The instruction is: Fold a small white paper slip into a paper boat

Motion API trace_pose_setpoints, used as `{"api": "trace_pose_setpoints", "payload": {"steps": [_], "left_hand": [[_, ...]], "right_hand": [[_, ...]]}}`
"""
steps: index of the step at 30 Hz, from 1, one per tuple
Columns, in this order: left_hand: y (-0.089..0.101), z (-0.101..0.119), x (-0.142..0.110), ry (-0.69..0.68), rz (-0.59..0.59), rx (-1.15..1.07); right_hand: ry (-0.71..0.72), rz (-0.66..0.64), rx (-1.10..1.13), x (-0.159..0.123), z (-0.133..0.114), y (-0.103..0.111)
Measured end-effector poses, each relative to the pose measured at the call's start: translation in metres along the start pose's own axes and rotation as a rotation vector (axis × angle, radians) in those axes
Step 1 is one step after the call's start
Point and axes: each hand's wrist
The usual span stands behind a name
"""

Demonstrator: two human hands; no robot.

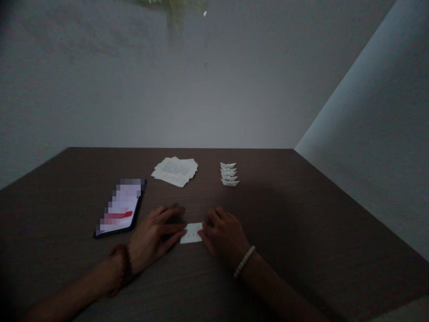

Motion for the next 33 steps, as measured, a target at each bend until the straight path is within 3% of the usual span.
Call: {"api": "trace_pose_setpoints", "payload": {"steps": [11, 16, 24, 33], "left_hand": [[0.005, -0.002, -0.007, 0.032, -0.054, 0.018], [0.007, -0.001, -0.006, 0.032, -0.026, 0.034], [0.009, -0.001, -0.007, -0.078, -0.059, 0.113], [0.011, 0.002, -0.005, -0.091, -0.074, 0.114]], "right_hand": [[-0.046, 0.011, 0.04, -0.002, -0.001, 0.002], [0.016, -0.031, 0.057, 0.0, -0.003, 0.003], [0.127, -0.133, 0.017, 0.006, -0.005, 0.001], [0.069, -0.11, -0.045, -0.001, 0.0, 0.003]]}}
Point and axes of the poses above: each hand's wrist, its own x-axis towards the middle knuckle, its own y-axis out of the back of the hand, z = x × y, and after that the axes turned 3 degrees about -y, right-handed
